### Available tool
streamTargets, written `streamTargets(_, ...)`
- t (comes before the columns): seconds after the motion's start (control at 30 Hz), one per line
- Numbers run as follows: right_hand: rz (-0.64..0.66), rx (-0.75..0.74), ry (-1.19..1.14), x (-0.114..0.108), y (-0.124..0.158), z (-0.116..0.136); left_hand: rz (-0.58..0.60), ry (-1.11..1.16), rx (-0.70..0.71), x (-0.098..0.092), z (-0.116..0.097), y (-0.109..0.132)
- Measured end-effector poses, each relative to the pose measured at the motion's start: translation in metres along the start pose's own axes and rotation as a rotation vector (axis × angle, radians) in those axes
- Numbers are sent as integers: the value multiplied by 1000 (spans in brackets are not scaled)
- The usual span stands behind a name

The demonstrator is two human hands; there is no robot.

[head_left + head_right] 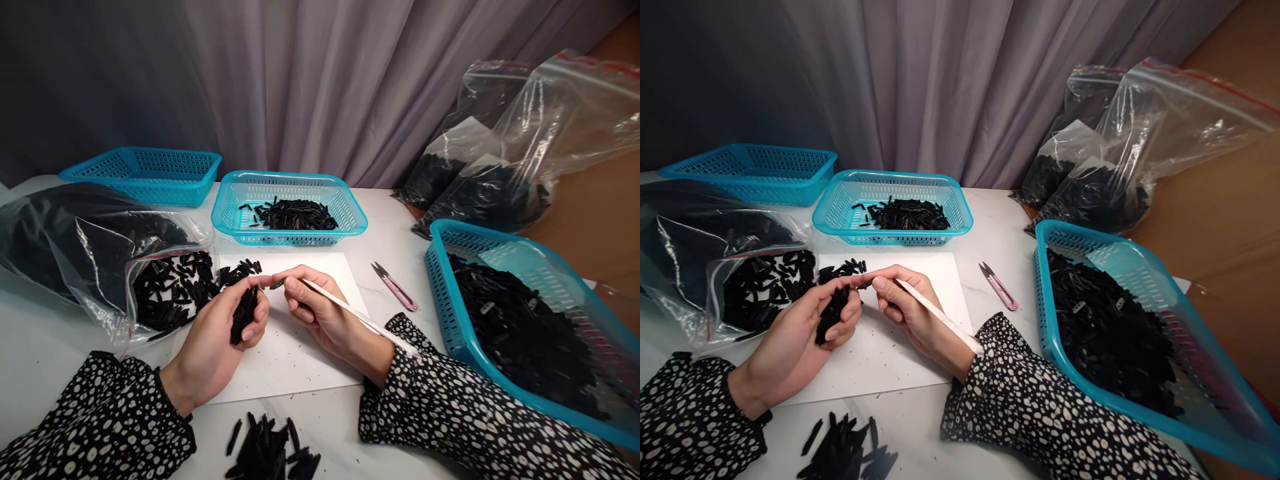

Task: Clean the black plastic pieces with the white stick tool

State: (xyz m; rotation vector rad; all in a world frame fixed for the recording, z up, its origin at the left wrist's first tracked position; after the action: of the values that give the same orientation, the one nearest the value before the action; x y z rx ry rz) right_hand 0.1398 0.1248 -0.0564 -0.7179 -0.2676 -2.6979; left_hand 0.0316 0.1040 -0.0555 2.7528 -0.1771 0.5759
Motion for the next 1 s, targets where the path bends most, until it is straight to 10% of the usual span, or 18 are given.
streamTargets(1.0, -76, 45, -72, -8, -3, -3, -31, -62, 74, 1, -6, 2)
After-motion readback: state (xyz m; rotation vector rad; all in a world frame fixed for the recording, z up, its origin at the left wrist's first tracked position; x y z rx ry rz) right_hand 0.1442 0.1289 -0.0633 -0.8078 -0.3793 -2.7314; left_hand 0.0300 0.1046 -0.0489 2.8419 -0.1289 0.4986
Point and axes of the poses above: each hand's wrist, its own y-axis away from the middle knuckle, its own x-axis out of the palm, z = x × y, the point moved 10 cm from there along -y, towards the middle knuckle, and after that the axes turned 4 degrees about x, right-handed, at the moved point
